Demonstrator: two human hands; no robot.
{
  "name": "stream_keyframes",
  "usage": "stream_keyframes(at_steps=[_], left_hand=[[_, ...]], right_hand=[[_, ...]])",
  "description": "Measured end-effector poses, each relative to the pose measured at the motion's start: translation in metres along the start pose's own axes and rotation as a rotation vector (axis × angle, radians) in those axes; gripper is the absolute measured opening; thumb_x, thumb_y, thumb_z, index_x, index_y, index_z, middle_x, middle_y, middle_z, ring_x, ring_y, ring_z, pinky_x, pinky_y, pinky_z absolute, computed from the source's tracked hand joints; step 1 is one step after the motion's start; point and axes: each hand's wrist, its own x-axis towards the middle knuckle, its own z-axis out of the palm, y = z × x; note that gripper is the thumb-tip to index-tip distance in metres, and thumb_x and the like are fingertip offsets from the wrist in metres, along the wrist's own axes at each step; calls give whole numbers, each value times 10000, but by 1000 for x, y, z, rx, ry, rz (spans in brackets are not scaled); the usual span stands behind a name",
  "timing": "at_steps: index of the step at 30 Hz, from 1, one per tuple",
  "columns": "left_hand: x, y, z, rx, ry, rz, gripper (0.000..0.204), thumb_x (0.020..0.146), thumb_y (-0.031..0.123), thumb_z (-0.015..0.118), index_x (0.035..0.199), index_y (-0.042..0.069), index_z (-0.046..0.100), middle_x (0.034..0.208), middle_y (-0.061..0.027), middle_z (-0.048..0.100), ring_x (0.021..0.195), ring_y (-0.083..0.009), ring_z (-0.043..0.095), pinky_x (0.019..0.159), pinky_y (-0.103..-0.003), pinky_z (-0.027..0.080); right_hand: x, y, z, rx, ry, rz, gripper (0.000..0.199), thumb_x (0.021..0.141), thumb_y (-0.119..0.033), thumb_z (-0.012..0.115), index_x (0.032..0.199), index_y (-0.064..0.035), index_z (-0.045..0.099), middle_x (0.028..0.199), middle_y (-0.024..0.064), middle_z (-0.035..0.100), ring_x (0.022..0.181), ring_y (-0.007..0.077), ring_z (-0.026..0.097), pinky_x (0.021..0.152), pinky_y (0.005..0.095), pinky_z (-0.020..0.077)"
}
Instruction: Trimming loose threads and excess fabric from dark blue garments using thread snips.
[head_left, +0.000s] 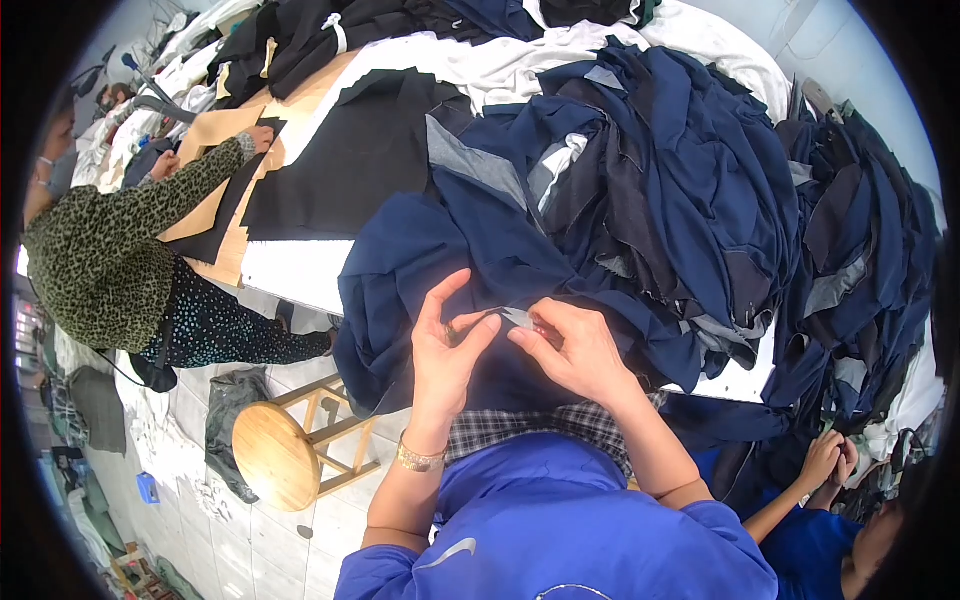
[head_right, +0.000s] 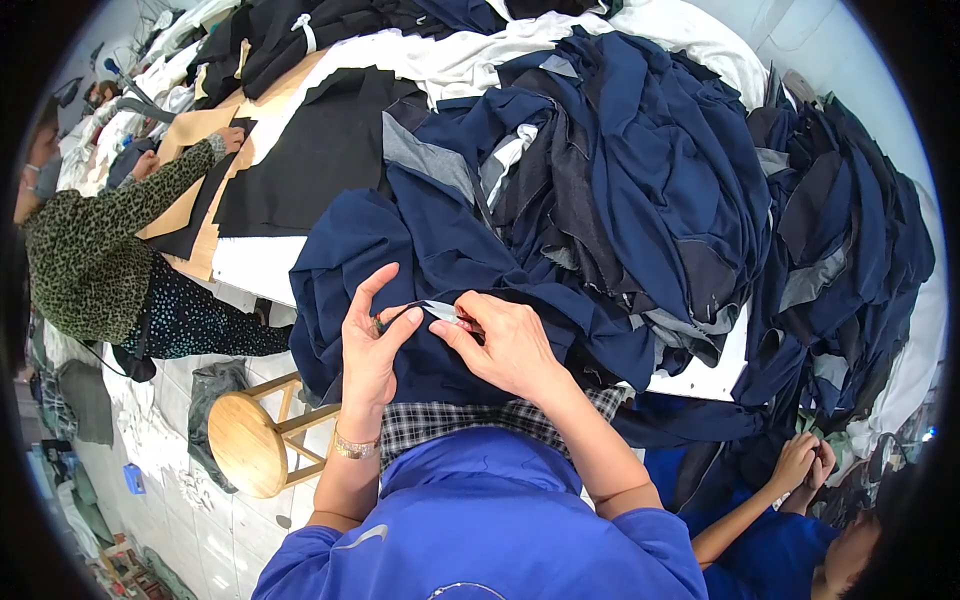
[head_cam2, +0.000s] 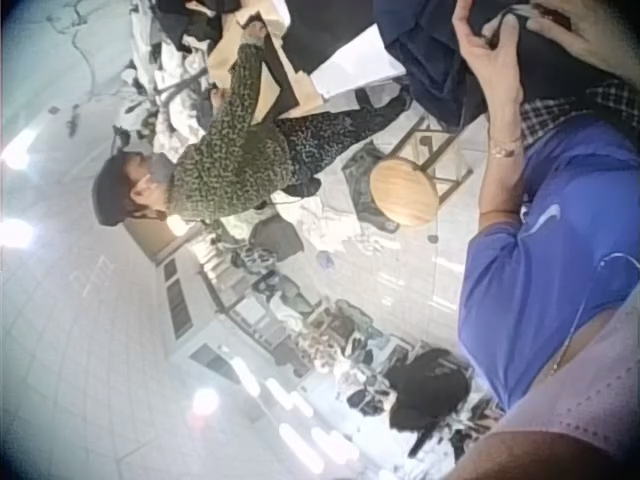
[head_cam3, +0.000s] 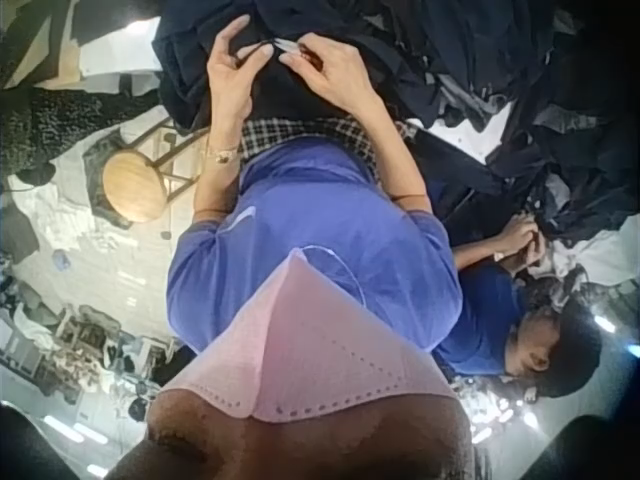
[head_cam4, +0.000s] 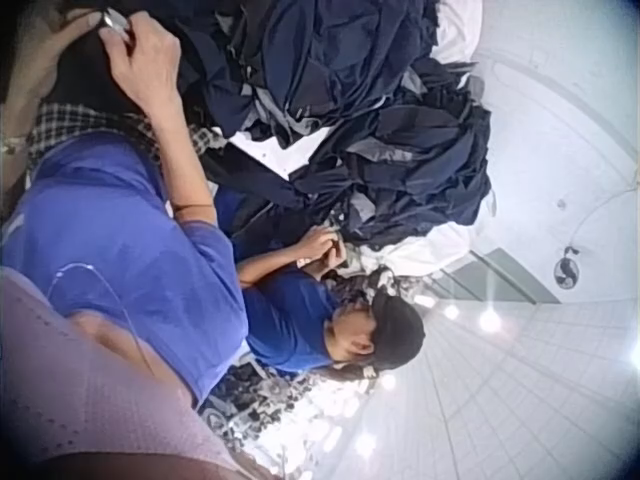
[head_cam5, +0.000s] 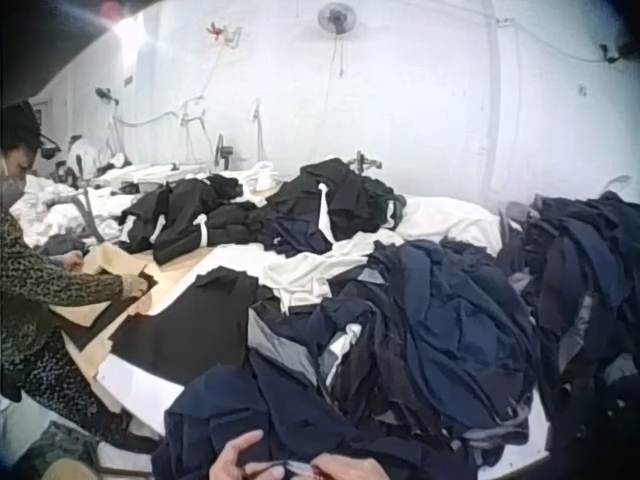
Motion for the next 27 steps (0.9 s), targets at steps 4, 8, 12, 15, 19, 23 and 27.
stream_keyframes(at_steps=[4,8,12,15,19,23,27], left_hand=[[-1,1,1,4,-15,-4,549,772,-51,640,1264,-2,401,996,-126,621,915,-142,607,817,-248,483],[-1,4,2,-3,-28,2,561,773,-52,637,1277,0,394,1038,-115,601,925,-136,601,817,-242,481],[-1,6,-3,-28,-37,-13,564,783,-62,608,1297,6,385,1084,-93,565,913,-117,588,800,-222,480],[1,6,-3,-14,-63,-14,564,788,-78,577,1307,8,374,1098,-90,551,886,-99,580,767,-207,477],[0,6,-4,90,-86,-19,584,790,-88,540,1330,20,345,1006,-66,577,791,-51,550,665,-168,440],[2,3,0,84,-70,15,586,797,-76,535,1337,37,337,865,-25,588,710,-21,507,608,-144,389],[4,8,-8,162,-88,7,574,803,-75,526,1334,44,343,825,-6,576,709,-17,494,612,-142,387]], right_hand=[[1,-2,2,-3,19,-11,292,818,-273,644,745,-15,530,593,99,527,490,248,527,470,330,409],[2,0,3,-7,76,16,284,818,-258,646,742,-13,524,589,104,526,488,257,524,470,334,408],[3,-3,0,140,94,125,286,814,-242,667,780,-4,512,556,90,471,465,196,456,479,301,390],[4,-2,6,252,144,141,279,790,-218,701,871,0,546,614,61,493,525,120,452,518,259,405],[9,-5,5,365,84,127,293,766,-109,708,1013,-8,587,716,49,562,590,73,490,554,229,422],[13,-2,10,341,34,165,163,799,-100,669,925,-8,622,614,44,541,545,57,462,518,221,395],[18,4,-9,161,285,86,148,824,-69,627,959,-8,629,819,92,634,707,132,611,629,245,467]])
